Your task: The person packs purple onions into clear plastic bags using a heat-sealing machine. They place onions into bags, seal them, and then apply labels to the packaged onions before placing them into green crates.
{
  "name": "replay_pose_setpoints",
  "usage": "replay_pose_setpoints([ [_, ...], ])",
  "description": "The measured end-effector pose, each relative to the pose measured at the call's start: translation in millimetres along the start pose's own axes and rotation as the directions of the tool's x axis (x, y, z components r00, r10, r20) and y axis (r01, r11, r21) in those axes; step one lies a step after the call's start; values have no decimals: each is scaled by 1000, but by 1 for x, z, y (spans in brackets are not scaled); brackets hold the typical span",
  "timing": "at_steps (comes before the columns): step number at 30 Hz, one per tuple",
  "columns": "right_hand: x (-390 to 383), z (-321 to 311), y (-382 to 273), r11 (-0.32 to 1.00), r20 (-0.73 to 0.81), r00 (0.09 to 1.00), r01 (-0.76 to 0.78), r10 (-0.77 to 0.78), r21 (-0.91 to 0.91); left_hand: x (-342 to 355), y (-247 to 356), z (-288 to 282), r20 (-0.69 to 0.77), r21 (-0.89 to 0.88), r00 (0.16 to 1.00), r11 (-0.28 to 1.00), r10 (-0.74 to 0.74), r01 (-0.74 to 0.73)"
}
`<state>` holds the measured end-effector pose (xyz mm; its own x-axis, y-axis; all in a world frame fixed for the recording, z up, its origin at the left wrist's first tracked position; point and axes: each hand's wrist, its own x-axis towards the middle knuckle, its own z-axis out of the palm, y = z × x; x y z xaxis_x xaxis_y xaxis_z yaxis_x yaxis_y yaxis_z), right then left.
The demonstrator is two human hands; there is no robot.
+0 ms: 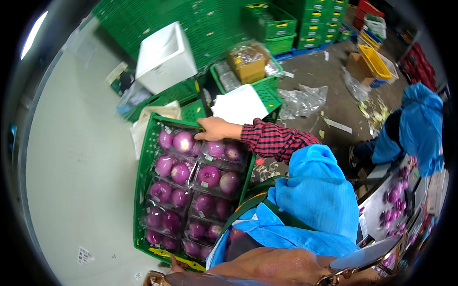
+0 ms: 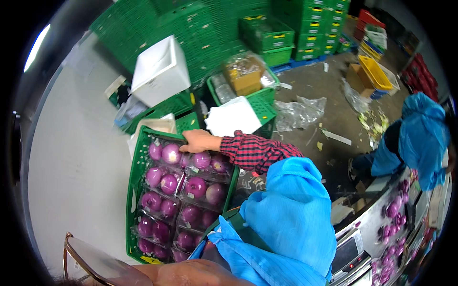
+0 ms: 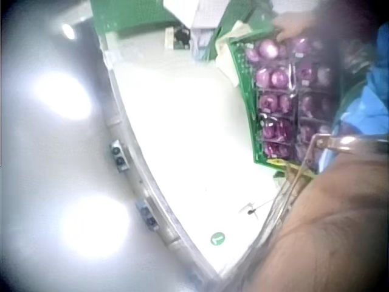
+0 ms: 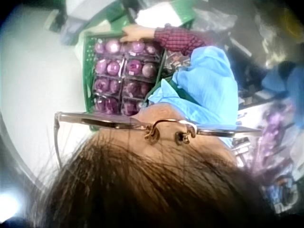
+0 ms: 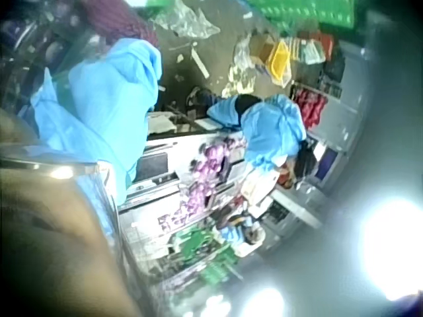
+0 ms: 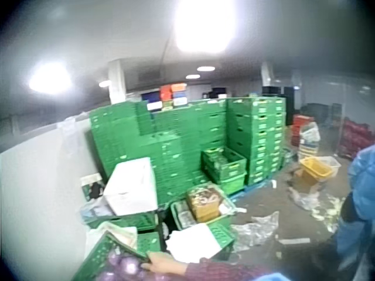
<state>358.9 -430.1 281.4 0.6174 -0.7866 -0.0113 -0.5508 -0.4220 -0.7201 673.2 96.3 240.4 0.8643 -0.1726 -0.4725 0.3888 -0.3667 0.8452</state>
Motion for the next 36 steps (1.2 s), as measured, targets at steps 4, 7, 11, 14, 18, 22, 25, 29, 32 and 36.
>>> replay_pose_setpoints([
  [4,-161,-93,49,993,-194,975,-95,107,70,-125,55,42,118,40,971,976,207,-213],
  [7,-280,-152,92,955,-302,914,-220,273,198,-219,74,85,299,29,907,947,298,-321],
  [11,-417,-200,172,903,-415,808,-316,417,290,-307,63,133,463,170,829,886,314,-431],
  [14,-488,-237,209,837,-418,734,-393,536,382,-360,65,193,580,113,729,850,364,-515],
  [18,-546,-265,253,770,-489,607,-383,626,510,-409,79,280,681,116,629,793,374,-598],
  [22,-575,-304,302,717,-498,523,-411,692,564,-437,70,375,709,131,612,788,349,-601],
  [25,-592,-333,356,690,-506,469,-464,724,556,-458,53,455,743,137,586,785,322,-605],
  [29,-615,-376,408,642,-534,356,-422,767,641,-484,49,580,865,82,422,753,272,-652],
  [32,-641,-395,442,614,-568,249,-439,785,656,-523,47,660,914,115,349,693,208,-712],
  [36,-668,-412,489,575,-561,150,-343,814,743,-586,43,749,936,87,287,656,203,-750],
])
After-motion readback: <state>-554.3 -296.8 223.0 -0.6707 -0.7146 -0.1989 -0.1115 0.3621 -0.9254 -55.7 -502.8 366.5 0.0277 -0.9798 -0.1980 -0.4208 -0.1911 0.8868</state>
